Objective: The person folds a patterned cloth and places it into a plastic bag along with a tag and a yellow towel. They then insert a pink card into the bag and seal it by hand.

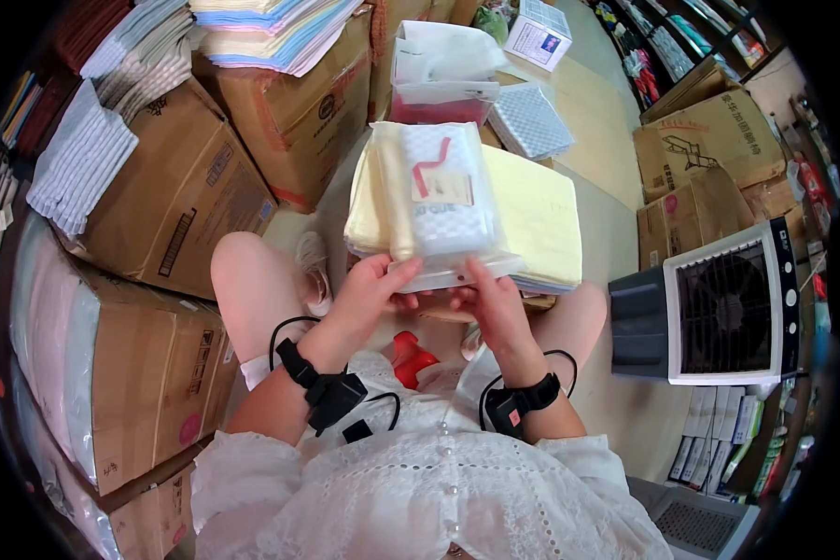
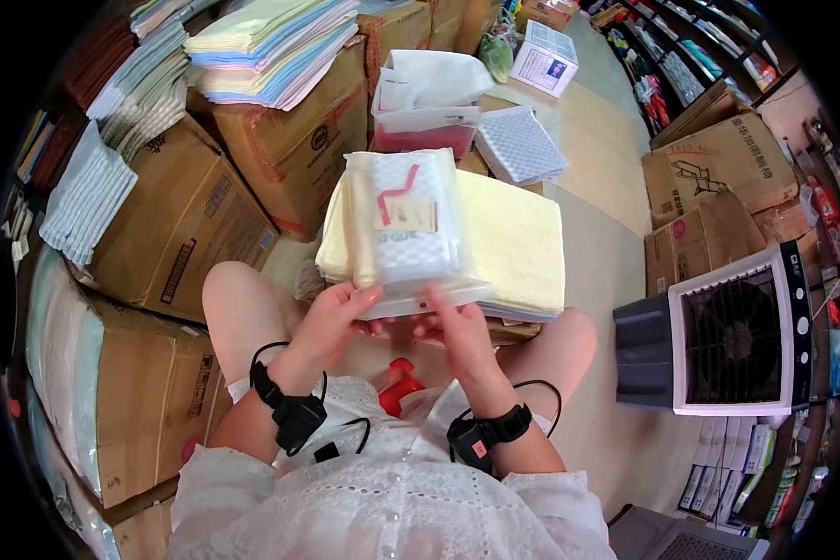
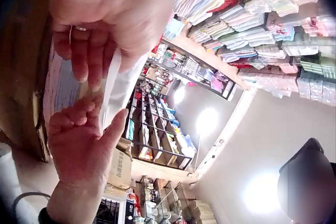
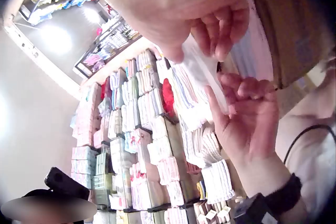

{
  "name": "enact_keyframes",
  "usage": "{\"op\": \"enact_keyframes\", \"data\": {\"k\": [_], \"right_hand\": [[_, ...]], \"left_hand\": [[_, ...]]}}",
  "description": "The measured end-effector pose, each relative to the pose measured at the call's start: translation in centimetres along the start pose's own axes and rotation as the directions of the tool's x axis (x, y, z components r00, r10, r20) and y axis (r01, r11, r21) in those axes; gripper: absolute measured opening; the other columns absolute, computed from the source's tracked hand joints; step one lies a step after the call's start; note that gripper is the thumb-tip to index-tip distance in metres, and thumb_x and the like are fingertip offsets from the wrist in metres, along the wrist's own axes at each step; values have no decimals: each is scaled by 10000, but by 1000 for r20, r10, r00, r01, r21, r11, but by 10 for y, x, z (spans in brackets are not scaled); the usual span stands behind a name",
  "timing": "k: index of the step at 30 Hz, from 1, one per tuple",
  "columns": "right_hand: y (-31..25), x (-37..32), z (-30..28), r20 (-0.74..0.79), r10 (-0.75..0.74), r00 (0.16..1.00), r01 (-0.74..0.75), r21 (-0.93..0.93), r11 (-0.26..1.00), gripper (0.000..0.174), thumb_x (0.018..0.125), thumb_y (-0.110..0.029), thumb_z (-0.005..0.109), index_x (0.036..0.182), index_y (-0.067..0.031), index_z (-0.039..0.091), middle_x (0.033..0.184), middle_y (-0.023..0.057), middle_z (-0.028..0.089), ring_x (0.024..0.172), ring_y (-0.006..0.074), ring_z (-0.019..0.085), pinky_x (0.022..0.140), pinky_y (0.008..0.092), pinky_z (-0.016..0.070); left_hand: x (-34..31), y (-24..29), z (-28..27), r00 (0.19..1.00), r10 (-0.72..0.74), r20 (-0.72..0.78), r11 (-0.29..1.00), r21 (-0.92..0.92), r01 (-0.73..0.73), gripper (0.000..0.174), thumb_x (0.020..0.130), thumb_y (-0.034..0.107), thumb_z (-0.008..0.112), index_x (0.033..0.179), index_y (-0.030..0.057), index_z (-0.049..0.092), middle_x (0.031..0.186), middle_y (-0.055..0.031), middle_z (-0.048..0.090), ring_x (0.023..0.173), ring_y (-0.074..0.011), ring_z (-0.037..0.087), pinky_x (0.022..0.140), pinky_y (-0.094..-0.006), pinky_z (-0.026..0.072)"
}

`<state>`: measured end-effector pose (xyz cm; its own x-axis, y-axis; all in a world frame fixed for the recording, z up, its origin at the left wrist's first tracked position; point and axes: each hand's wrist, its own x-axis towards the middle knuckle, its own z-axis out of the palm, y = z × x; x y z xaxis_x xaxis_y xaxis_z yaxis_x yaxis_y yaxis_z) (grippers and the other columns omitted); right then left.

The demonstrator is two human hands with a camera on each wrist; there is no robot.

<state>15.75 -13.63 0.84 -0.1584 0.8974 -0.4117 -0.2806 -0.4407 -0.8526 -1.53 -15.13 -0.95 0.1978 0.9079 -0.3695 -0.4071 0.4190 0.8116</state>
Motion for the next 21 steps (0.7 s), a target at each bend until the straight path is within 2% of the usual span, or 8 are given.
{"op": "enact_keyframes", "data": {"k": [3, 6, 9, 11, 13, 15, 17, 21], "right_hand": [[-9, 7, -20, -99, -35, 994, 38, 23, 999, 263, 872, -316, 542, 861, -58, 594, 716, 16, 580, 548, 86, 511, 530, 204, 423], [2, 12, -34, -19, -99, 995, 99, 20, 995, 255, 886, -295, 523, 850, -53, 593, 706, 19, 576, 572, 78, 505, 555, 205, 422], [2, 10, -30, 57, -165, 985, 162, 55, 985, 242, 888, -264, 521, 850, -38, 596, 718, 23, 584, 590, 76, 502, 572, 207, 423], [-1, 9, -30, 81, -194, 978, 186, 97, 978, 234, 887, -247, 522, 859, -27, 600, 735, 27, 594, 598, 76, 501, 580, 210, 424], [-10, 10, -38, 288, -8, 958, 16, -26, 1000, 233, 874, -219, 537, 914, -2, 612, 809, 56, 633, 620, 81, 534, 607, 211, 448], [-16, 8, -38, 277, 88, 957, -64, -95, 993, 235, 873, -209, 535, 934, 6, 607, 841, 81, 640, 632, 93, 557, 624, 222, 466], [-16, 7, -39, 259, 191, 947, -151, -169, 974, 240, 872, -199, 532, 954, 15, 603, 873, 106, 648, 645, 105, 580, 642, 233, 485], [-20, 5, -38, 402, 293, 868, -131, -384, 914, 262, 881, -207, 508, 979, 21, 595, 897, 112, 645, 729, 140, 621, 678, 254, 502]], "left_hand": [[6, -1, -10, 997, 72, 25, 996, 53, -73, 231, 852, 257, 567, 947, 46, 566, 808, -36, 618, 669, -96, 561, 595, -215, 438], [11, 2, -12, 991, 134, 8, 991, 16, -134, 206, 845, 230, 572, 949, 52, 560, 853, -29, 616, 715, -102, 567, 650, -250, 455], [13, 3, -9, 976, 200, -87, 976, -70, -207, 171, 849, 196, 557, 956, 63, 562, 907, -20, 611, 806, -109, 566, 723, -296, 463], [19, -5, -12, 926, 376, -49, 894, -244, -376, 220, 858, 175, 536, 1053, 74, 534, 1003, -36, 588, 897, -137, 559, 796, -338, 455], [20, -11, -11, 931, 350, -101, 872, -327, -363, 256, 869, 183, 523, 1100, 75, 505, 1041, -49, 573, 919, -158, 559, 802, -343, 457], [16, -15, -7, 935, 323, -147, 841, -408, -354, 293, 880, 190, 511, 1147, 75, 477, 1078, -63, 558, 940, -179, 559, 808, -349, 459], [6, -21, 1, 982, 151, -115, 854, -485, -188, 321, 879, 185, 525, 1163, 54, 454, 1120, -64, 534, 920, -187, 568, 777, -336, 477], [7, -25, 7, 993, 111, -31, 965, -236, -115, 301, 877, 198, 538, 1116, 18, 512, 1082, -67, 559, 959, -186, 559, 823, -336, 473]]}}
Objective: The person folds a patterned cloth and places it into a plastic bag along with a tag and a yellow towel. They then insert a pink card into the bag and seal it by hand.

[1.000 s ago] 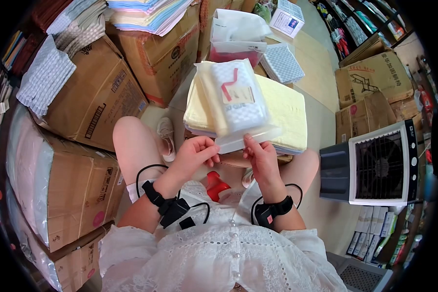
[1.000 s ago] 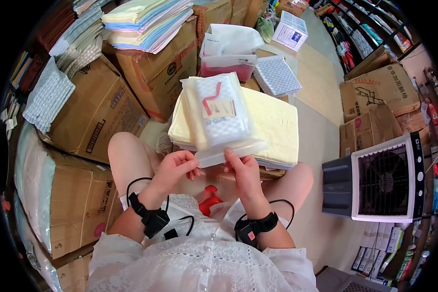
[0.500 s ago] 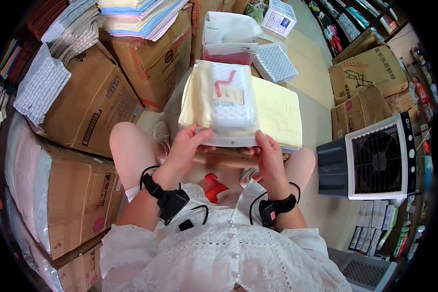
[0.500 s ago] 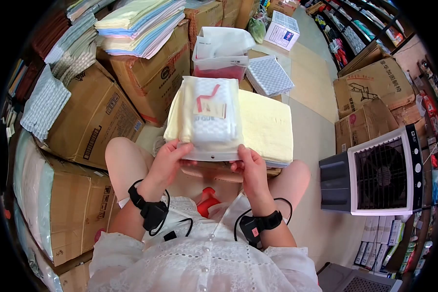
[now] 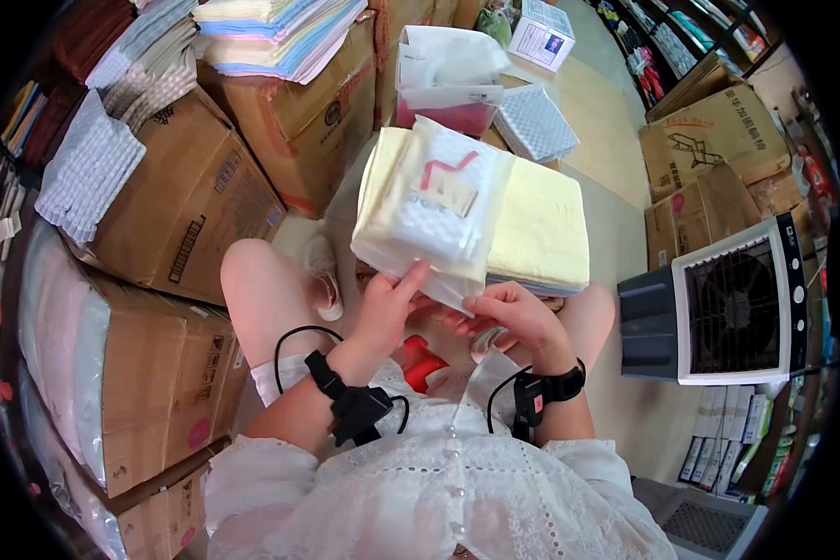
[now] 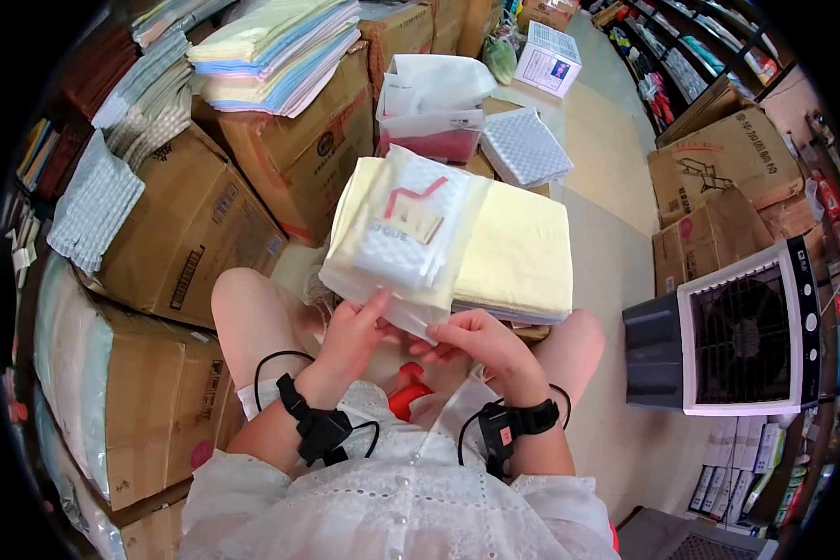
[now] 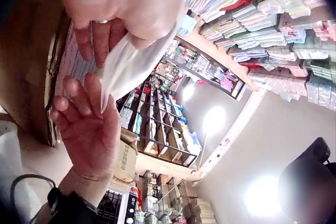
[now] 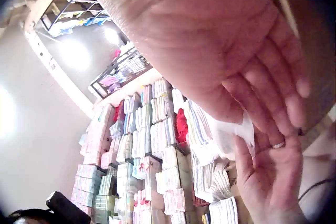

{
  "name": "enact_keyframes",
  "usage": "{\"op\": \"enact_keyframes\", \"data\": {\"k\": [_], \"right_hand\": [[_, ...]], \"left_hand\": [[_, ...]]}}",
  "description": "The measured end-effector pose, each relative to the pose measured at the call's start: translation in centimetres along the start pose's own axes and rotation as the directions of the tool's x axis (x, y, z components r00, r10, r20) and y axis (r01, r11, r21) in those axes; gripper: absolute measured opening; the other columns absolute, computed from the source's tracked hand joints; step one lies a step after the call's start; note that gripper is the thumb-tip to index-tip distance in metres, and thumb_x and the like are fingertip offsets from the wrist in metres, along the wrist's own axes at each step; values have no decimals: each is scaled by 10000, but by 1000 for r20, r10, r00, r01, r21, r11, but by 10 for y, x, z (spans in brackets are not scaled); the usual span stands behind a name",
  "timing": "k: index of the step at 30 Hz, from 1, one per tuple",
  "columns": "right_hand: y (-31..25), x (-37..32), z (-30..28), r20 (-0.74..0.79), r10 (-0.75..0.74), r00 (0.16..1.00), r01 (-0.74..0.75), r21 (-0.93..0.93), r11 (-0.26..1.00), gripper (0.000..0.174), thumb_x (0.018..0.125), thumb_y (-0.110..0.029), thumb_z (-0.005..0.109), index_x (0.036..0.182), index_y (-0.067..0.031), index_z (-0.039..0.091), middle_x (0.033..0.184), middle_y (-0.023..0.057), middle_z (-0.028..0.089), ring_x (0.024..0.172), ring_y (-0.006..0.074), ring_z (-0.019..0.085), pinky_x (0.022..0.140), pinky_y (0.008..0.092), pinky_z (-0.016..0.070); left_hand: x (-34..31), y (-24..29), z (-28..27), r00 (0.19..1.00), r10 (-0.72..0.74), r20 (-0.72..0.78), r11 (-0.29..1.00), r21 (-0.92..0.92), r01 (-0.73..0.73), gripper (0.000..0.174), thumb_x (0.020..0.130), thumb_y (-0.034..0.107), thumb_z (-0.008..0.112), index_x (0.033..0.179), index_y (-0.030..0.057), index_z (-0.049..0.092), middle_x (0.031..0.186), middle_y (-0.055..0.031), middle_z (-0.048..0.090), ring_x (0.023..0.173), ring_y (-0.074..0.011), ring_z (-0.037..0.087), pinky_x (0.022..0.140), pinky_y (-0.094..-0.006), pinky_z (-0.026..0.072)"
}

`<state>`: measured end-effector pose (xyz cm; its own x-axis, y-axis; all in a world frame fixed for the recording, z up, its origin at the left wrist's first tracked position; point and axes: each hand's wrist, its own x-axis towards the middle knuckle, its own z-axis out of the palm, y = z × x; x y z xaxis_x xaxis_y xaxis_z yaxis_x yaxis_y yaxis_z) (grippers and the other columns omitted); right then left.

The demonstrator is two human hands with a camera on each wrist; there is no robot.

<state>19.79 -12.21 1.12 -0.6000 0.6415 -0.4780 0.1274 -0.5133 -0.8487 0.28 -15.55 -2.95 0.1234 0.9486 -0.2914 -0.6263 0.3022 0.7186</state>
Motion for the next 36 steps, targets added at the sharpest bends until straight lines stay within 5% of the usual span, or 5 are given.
{"op": "enact_keyframes", "data": {"k": [12, 18, 24, 28, 36], "right_hand": [[-14, 13, 7, -414, -62, 908, 219, 344, 913, 463, 905, -349, 460, 1221, -12, 417, 1112, 109, 556, 984, 215, 565, 803, 378, 482], [-10, 16, -6, -521, -471, 712, 680, 341, 650, 476, 851, -168, 559, 1264, -29, 367, 1174, 101, 510, 1046, 225, 527, 895, 370, 433], [-36, 8, -55, -636, -295, 713, 424, 56, 904, 514, 780, -72, 625, 1248, -42, 414, 1121, 117, 539, 948, 181, 555, 767, 279, 467], [-77, 25, -86, -470, -705, 531, 250, -708, 660, 468, 745, -209, 671, 1140, 0, 532, 1062, 104, 597, 869, 205, 591, 744, 304, 470], [-140, 110, -86, -392, -400, 828, -141, -837, 529, 448, 752, -416, 618, 850, 19, 657, 732, 127, 651, 665, 213, 619, 636, 313, 469]], "left_hand": [[-36, 36, -27, 871, 21, 491, 797, 518, -311, 325, 827, 102, 603, 1125, 6, 520, 1048, -28, 577, 930, -111, 539, 810, -248, 433], [-25, 32, -29, 976, 125, 176, 845, 497, -198, 256, 898, 201, 503, 1030, -9, 568, 898, 12, 586, 827, -63, 506, 733, -230, 413], [2, 20, -29, 953, 288, 90, 778, 559, -288, 277, 919, 237, 460, 961, -1, 595, 831, 37, 561, 737, -43, 461, 657, -203, 376], [15, 16, -35, 931, 348, 112, 737, 581, -346, 247, 903, 196, 493, 1026, -8, 560, 860, 19, 575, 745, -51, 488, 657, -209, 403], [16, 42, -20, 943, 332, 29, 796, 528, -296, 282, 892, 257, 507, 939, -15, 567, 789, -7, 582, 702, -58, 514, 637, -217, 420]]}}
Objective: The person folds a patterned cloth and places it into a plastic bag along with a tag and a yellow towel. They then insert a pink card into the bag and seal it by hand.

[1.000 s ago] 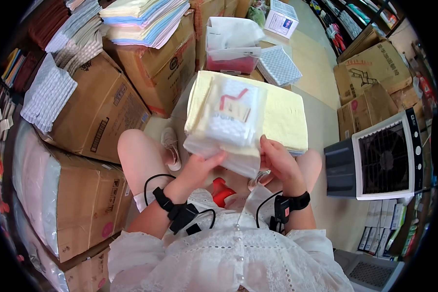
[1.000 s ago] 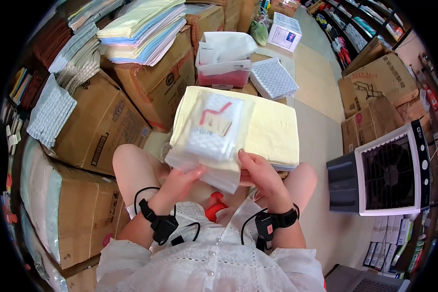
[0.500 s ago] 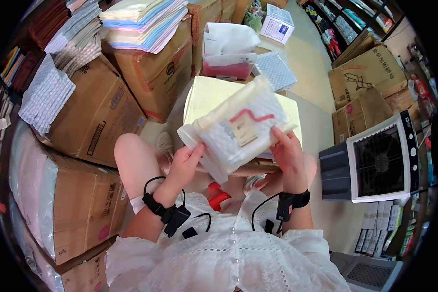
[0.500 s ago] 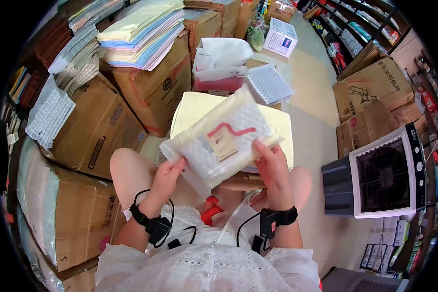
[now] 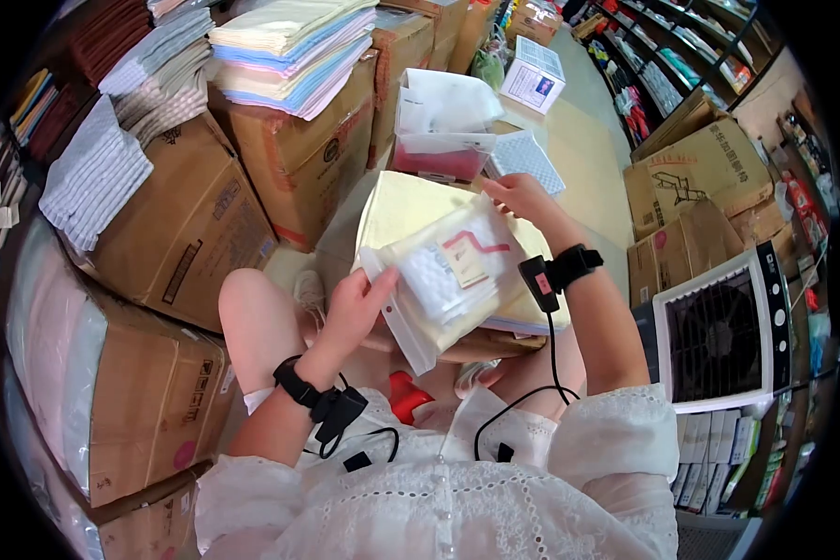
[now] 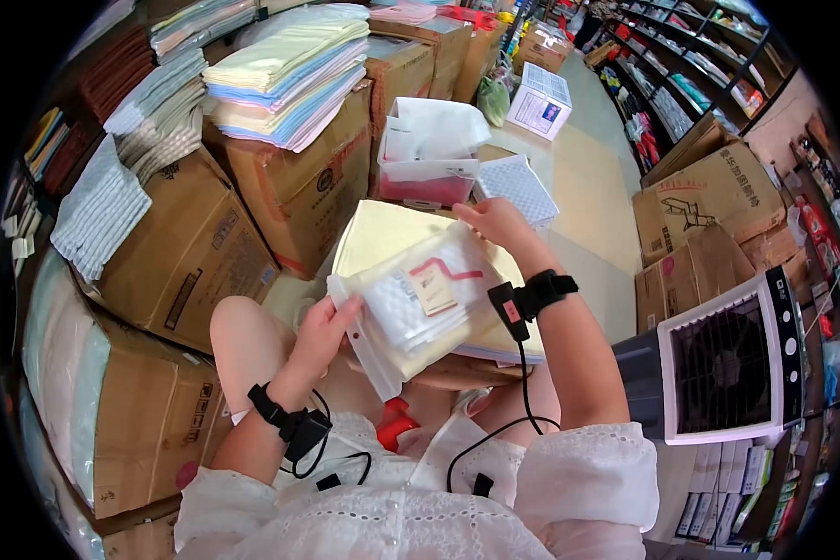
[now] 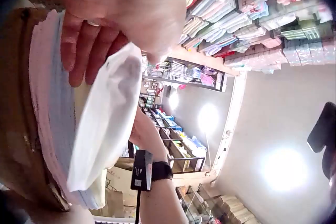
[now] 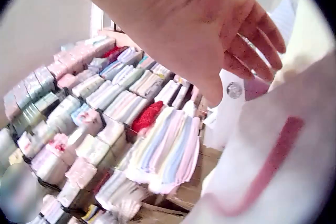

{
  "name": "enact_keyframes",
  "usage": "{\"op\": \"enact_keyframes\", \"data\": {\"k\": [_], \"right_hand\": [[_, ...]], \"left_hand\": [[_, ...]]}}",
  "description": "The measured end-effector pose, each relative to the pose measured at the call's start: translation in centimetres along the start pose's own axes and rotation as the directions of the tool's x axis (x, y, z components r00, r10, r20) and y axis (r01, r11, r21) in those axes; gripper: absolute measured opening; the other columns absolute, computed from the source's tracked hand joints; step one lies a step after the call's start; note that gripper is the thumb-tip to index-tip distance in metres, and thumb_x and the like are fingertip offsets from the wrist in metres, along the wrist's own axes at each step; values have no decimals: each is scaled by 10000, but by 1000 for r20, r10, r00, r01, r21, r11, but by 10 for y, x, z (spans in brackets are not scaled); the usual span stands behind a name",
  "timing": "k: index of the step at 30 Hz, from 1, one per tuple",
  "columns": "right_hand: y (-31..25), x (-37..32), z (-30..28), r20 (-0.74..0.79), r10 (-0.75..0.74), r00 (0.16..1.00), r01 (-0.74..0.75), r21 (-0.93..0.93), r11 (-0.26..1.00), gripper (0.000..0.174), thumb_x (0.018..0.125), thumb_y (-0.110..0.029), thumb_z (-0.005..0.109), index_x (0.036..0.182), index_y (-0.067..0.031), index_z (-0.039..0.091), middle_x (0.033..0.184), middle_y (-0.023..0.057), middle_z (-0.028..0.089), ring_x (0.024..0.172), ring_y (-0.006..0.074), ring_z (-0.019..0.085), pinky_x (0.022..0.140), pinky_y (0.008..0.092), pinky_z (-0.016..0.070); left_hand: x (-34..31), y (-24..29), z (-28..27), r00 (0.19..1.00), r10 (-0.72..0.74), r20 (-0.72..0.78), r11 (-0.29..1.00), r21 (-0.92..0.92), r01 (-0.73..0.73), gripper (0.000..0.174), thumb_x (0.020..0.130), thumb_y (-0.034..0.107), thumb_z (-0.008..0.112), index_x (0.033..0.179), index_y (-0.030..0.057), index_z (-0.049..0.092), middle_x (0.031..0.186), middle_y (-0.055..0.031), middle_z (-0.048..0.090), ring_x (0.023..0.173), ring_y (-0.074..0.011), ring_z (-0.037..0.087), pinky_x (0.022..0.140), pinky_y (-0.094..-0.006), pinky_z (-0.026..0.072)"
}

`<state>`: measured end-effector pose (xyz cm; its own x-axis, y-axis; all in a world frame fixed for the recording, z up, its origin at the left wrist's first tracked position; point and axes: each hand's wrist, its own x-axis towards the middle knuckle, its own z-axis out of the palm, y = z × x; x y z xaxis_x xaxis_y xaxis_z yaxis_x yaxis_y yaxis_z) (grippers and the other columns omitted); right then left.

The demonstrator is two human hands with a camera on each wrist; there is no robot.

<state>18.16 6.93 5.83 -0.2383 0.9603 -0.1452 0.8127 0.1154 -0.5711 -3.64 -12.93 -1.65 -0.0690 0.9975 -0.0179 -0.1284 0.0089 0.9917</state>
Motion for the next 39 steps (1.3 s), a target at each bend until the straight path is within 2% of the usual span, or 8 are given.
{"op": "enact_keyframes", "data": {"k": [8, 10, 11, 19, 26, 28, 32, 39], "right_hand": [[15, 11, 12, -206, -130, 970, 92, -185, 979, 342, 754, -303, 607, 754, 38, 628, 626, 139, 607, 596, 233, 602, 592, 352, 464], [33, 16, 8, -138, -19, 990, 35, 113, 993, 326, 770, -290, 584, 744, 32, 626, 617, 144, 601, 565, 230, 596, 575, 345, 463], [43, 22, 13, -243, -147, 959, 133, -76, 988, 323, 785, -282, 570, 718, 29, 623, 584, 130, 586, 509, 208, 576, 527, 332, 454], [45, 5, -4, -182, 36, 983, 35, 372, 928, 423, 839, -388, 536, 754, 19, 612, 610, 68, 581, 506, 150, 574, 471, 271, 459], [73, -72, -14, 36, 262, 964, -260, 304, 916, 502, 857, -450, 472, 750, 22, 604, 647, 91, 591, 533, 167, 596, 468, 269, 467], [67, -91, -3, -37, 282, 959, -266, 235, 935, 518, 852, -454, 481, 737, 37, 598, 651, 96, 601, 538, 174, 592, 498, 289, 479], [77, -95, 28, -386, 53, 921, -11, 110, 994, 455, 843, -368, 534, 656, 46, 558, 533, 164, 497, 449, 216, 491, 472, 352, 394], [72, -99, 34, -547, -28, 837, 38, 6, 999, 397, 832, -320, 554, 632, 22, 539, 569, 196, 493, 481, 317, 460, 492, 391, 364]], "left_hand": [[11, -19, -1, 959, 87, -270, 996, 21, -84, 353, 914, 294, 460, 786, -20, 555, 647, -3, 527, 608, -51, 475, 557, -213, 394], [8, -11, 1, 942, 170, -288, 985, 27, -170, 357, 921, 285, 450, 757, -21, 532, 616, 4, 501, 604, -49, 462, 556, -210, 385], [7, -12, 1, 944, 166, -286, 986, 29, -164, 357, 921, 285, 450, 757, -21, 532, 616, 4, 501, 604, -49, 462, 556, -210, 385], [37, 9, 6, 981, -92, -169, 986, -151, 67, 375, 911, 343, 447, 780, 2, 530, 637, -48, 552, 458, -108, 539, 369, -220, 436], [-2, 19, 2, 901, -430, 55, 903, 0, 430, 412, 903, 408, 426, 909, 12, 539, 762, -101, 619, 566, -157, 611, 480, -234, 492], [-15, 13, 11, 798, -477, 368, 871, 78, 484, 420, 905, 405, 427, 895, 2, 545, 794, -130, 634, 590, -170, 625, 488, -241, 492], [-23, 7, 18, 808, -402, 431, 893, -10, 450, 418, 911, 394, 426, 865, 0, 559, 797, -139, 639, 584, -173, 625, 508, -238, 491], [-26, -2, 7, 804, -412, 430, 882, -33, 470, 392, 920, 365, 425, 853, 8, 571, 768, -126, 639, 596, -160, 623, 524, -228, 485]]}}
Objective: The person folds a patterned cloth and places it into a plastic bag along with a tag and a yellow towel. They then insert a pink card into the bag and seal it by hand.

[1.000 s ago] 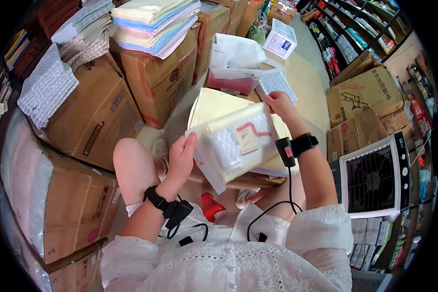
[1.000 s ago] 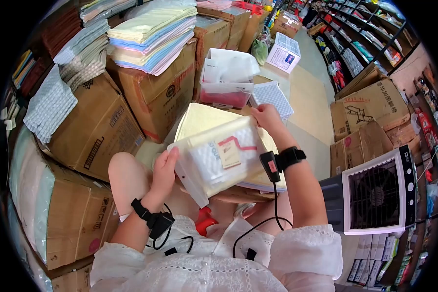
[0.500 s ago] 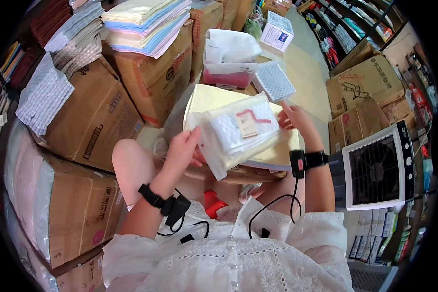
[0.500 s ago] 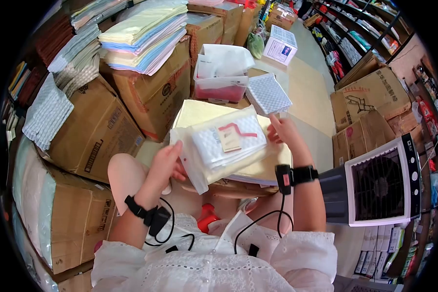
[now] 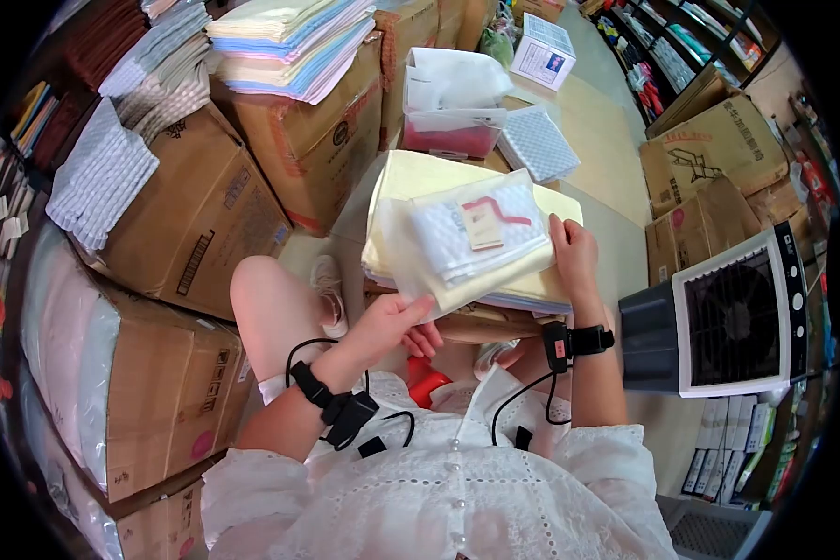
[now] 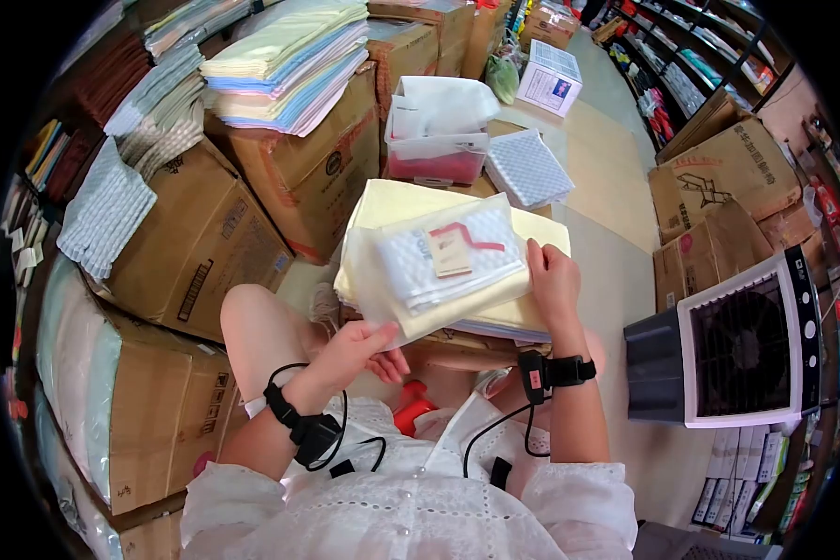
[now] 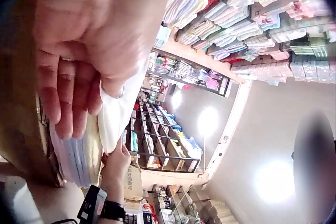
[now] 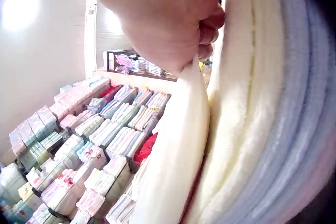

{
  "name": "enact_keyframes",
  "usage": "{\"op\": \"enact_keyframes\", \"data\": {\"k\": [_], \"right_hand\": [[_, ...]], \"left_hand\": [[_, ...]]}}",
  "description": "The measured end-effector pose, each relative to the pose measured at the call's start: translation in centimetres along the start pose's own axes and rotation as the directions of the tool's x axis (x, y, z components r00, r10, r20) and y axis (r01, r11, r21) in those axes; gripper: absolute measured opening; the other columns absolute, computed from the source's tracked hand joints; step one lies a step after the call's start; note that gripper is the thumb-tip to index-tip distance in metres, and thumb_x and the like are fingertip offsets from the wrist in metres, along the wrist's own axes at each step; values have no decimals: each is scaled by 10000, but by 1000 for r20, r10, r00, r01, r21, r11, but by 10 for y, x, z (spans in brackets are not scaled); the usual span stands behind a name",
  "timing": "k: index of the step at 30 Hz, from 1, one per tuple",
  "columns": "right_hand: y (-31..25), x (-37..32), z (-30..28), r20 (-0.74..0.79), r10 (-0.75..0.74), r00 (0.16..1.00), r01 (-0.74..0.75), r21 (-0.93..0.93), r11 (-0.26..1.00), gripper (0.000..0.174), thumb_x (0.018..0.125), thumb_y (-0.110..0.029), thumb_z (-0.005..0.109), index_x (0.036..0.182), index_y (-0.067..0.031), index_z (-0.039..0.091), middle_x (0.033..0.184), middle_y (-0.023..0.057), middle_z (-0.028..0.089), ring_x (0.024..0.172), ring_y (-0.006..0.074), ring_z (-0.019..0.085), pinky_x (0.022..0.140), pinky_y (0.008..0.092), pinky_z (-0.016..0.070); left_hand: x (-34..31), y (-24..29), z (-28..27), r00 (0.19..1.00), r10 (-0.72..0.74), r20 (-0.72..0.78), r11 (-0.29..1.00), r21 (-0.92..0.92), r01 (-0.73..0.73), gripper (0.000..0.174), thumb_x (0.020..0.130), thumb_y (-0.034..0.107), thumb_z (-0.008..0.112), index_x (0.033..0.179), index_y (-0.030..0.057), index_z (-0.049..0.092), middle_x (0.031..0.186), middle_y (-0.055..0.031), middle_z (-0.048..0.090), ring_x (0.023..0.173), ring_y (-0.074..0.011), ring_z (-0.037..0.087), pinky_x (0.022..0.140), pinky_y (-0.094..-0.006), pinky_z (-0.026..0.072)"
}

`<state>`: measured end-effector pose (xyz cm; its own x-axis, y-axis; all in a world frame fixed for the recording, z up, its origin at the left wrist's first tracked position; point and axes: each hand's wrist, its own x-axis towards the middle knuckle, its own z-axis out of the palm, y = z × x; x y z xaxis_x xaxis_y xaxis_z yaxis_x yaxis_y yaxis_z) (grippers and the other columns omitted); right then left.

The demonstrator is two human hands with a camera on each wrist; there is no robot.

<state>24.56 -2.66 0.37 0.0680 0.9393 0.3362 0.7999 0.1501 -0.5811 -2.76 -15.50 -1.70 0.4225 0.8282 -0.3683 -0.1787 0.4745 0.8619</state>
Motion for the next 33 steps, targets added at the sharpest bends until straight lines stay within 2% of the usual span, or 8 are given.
{"op": "enact_keyframes", "data": {"k": [7, 10, 12, 15, 17, 27, 31, 33], "right_hand": [[2, 13, -4, -30, -2, 1000, -1, -100, 995, 319, 829, -294, 562, 682, -11, 564, 676, 157, 572, 568, 324, 526, 516, 394, 393], [-19, 12, -4, -161, -200, 966, 161, -231, 960, 195, 808, -229, 591, 813, -34, 588, 850, 128, 609, 666, 305, 568, 581, 392, 440], [-50, 7, 4, -212, -549, 809, 515, -197, 834, 228, 778, -169, 618, 967, -50, 574, 1009, 123, 590, 789, 301, 581, 676, 372, 474], [-84, -18, 18, 129, -607, 784, 620, -197, 760, 410, 830, -264, 554, 1206, -112, 489, 1281, 131, 440, 1200, 311, 390, 986, 452, 297], [-74, -21, 31, 234, -538, 810, 579, -175, 796, 409, 860, -322, 495, 1226, -139, 481, 1305, 127, 421, 1229, 311, 358, 1014, 456, 251], [-76, -32, 13, 85, -565, 820, 571, -172, 803, 350, 864, -274, 505, 1164, -96, 517, 1260, 146, 454, 1166, 304, 421, 970, 424, 307], [-90, -67, -5, 40, -327, 944, 326, 40, 945, 227, 860, -241, 533, 895, -29, 606, 816, 97, 607, 670, 214, 569, 595, 312, 428], [-89, -79, -13, 557, 3, 830, -160, 233, 959, 249, 870, -253, 539, 829, -17, 607, 635, 58, 573, 533, 144, 535, 501, 272, 417]], "left_hand": [[1, 16, -2, 998, 22, -53, 997, 78, -18, 402, 906, 380, 446, 894, -5, 561, 778, -123, 636, 575, -147, 621, 481, -213, 470], [6, 36, -4, 931, 95, -353, 995, 12, -97, 390, 907, 379, 436, 877, 7, 547, 670, -74, 588, 507, -145, 601, 400, -192, 430], [21, 37, -9, 923, 141, -358, 989, 5, -149, 373, 910, 365, 433, 866, 11, 542, 662, -72, 581, 491, -144, 592, 396, -193, 429], [29, 32, -9, 898, 222, -379, 972, 7, -237, 344, 915, 340, 429, 844, 19, 533, 657, -73, 573, 468, -144, 577, 390, -197, 429], [28, 24, -11, 884, 241, -401, 965, 8, -260, 331, 916, 328, 428, 831, 24, 529, 659, -75, 573, 462, -144, 572, 388, -199, 429], [11, 25, -3, 966, 42, -255, 998, -28, -51, 335, 894, 343, 475, 893, 16, 546, 726, -90, 613, 493, -148, 591, 406, -201, 444], [10, 10, 9, 998, 46, -43, 999, -26, -47, 334, 881, 332, 508, 928, 7, 570, 765, -92, 633, 519, -138, 597, 447, -205, 467], [12, 8, 10, 998, 37, -54, 994, -104, -43, 314, 870, 320, 533, 887, 10, 585, 755, -87, 635, 510, -140, 594, 441, -203, 466]]}}
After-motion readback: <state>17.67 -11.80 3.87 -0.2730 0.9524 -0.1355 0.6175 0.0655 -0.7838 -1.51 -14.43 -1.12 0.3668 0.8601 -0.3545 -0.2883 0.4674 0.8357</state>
